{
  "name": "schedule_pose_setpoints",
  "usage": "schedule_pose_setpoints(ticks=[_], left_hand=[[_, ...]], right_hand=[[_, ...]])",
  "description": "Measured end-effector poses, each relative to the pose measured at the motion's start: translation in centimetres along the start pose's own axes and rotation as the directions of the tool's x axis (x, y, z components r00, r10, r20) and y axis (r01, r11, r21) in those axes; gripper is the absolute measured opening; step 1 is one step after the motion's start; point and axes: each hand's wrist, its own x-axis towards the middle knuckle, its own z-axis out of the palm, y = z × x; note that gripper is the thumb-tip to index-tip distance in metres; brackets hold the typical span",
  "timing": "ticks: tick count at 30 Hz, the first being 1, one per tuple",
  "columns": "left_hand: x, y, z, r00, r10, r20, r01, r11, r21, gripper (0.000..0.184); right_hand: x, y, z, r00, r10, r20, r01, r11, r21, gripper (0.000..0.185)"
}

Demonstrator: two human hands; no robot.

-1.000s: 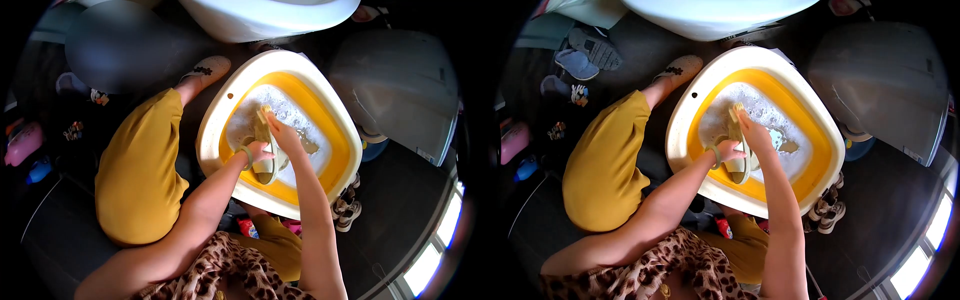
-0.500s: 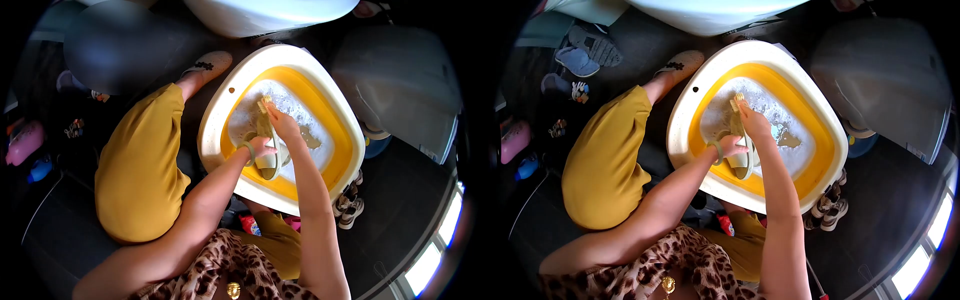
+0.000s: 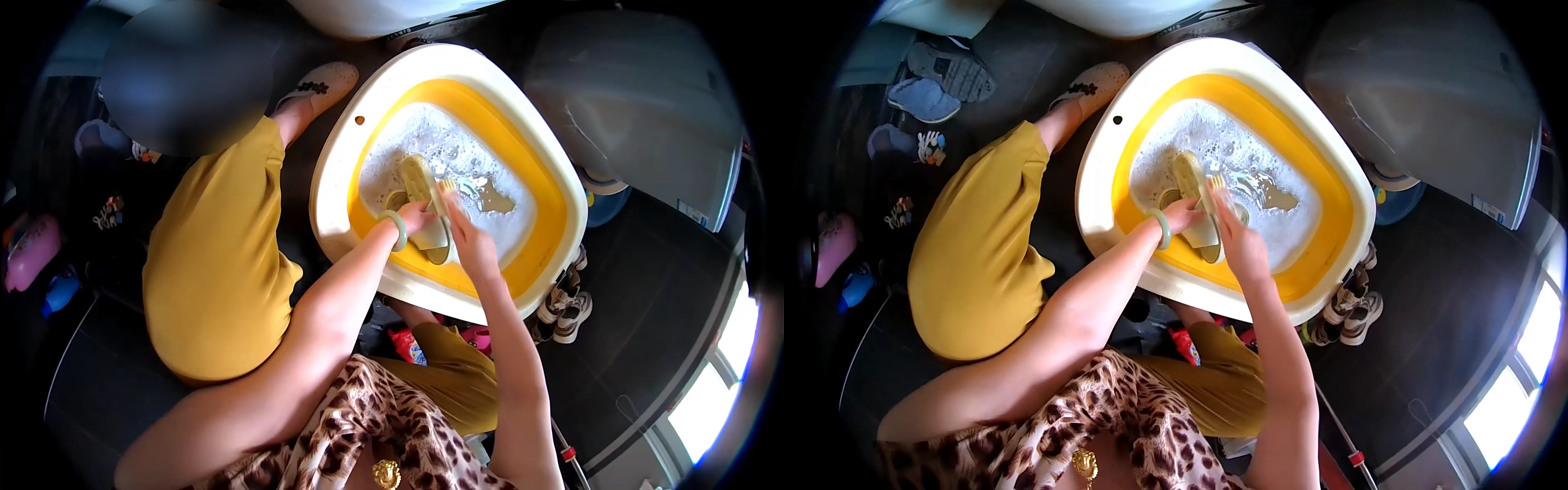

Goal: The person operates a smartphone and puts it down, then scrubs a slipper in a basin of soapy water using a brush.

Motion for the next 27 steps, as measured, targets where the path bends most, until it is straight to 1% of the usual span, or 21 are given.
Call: schedule_pose_setpoints(ticks=[3,4,6,7,9,10,12,13,14,16,17,19,21,23,24,25,26,27], left_hand=[[-1.3,1.6,-0.8,1.0,0.007,0.0,-0.007,0.995,-0.102,0.045],[-1.2,1.3,-0.8,1.0,0.009,-0.003,-0.01,0.995,-0.098,0.045],[-0.3,-0.5,-0.3,0.998,0.059,-0.033,-0.065,0.972,-0.227,0.044],[0.5,-1.4,0.0,0.998,0.06,-0.027,-0.065,0.97,-0.235,0.044],[1.4,-3.1,0.4,0.991,0.135,-0.003,-0.129,0.945,-0.299,0.039],[1.3,-3.0,0.5,0.992,0.128,-0.004,-0.123,0.945,-0.303,0.039],[0.3,-1.5,0.3,0.996,0.075,-0.056,-0.081,0.989,-0.122,0.038],[-0.4,-0.4,0.1,0.999,0.0,-0.051,-0.005,0.995,-0.098,0.038],[-0.1,-0.8,0.3,0.999,0.001,-0.049,-0.006,0.995,-0.095,0.038],[0.6,-2.0,0.4,0.996,0.09,0.0,-0.086,0.951,-0.298,0.037],[0.1,-1.4,0.1,0.996,0.093,-0.012,-0.092,0.951,-0.297,0.037],[-1.1,0.3,0.0,1.0,0.008,-0.002,-0.008,0.895,-0.446,0.037],[-1.1,0.2,0.0,1.0,-0.006,0.007,0.009,0.886,-0.465,0.037],[-0.5,-0.2,-0.1,1.0,-0.018,0.017,0.024,0.874,-0.485,0.037],[0.2,-0.9,0.1,1.0,0.002,0.004,0.0,0.897,-0.443,0.038],[0.6,-1.5,0.4,1.0,0.018,-0.007,-0.02,0.916,-0.401,0.039],[0.9,-2.0,0.6,1.0,0.011,-0.003,-0.011,0.914,-0.405,0.039],[1.0,-2.3,0.8,0.999,0.015,-0.035,-0.026,0.94,-0.34,0.039]], right_hand=[[3.6,-2.1,0.0,0.998,-0.054,-0.023,0.054,0.998,-0.025,0.034],[3.4,-1.7,0.3,0.998,-0.059,-0.026,0.058,0.998,-0.023,0.034],[1.4,0.6,1.2,0.99,-0.122,-0.068,0.123,0.992,0.012,0.035],[-0.9,1.3,0.8,0.992,-0.102,-0.074,0.11,0.988,0.108,0.034],[-5.2,3.8,0.7,0.998,-0.038,-0.056,0.042,0.996,0.073,0.035],[-6.5,4.5,0.3,0.998,-0.037,-0.048,0.04,0.996,0.074,0.035],[-8.1,5.1,-0.1,1.0,-0.01,-0.024,0.01,1.0,-0.022,0.036],[-7.4,5.0,0.0,0.992,-0.093,-0.091,0.093,0.996,-0.005,0.035],[-6.0,4.6,0.2,0.991,-0.091,-0.094,0.091,0.996,-0.004,0.035],[-1.9,2.8,0.9,0.989,-0.131,-0.074,0.131,0.991,-0.001,0.033],[0.4,1.5,1.1,0.983,-0.161,-0.085,0.159,0.987,-0.032,0.033],[3.0,-0.5,0.9,0.976,-0.194,-0.096,0.188,0.98,-0.067,0.033],[3.5,-1.4,0.8,0.979,-0.19,-0.074,0.182,0.978,-0.1,0.035],[0.4,0.4,0.9,0.975,-0.21,-0.069,0.206,0.976,-0.065,0.036],[-1.9,1.6,0.9,0.971,-0.229,-0.063,0.228,0.973,-0.03,0.038],[-4.3,2.8,0.8,0.97,-0.237,-0.062,0.234,0.971,-0.047,0.037],[-6.2,3.8,0.8,0.968,-0.243,-0.064,0.24,0.969,-0.061,0.037],[-7.2,4.5,0.8,0.97,-0.236,-0.061,0.233,0.971,-0.057,0.037]])
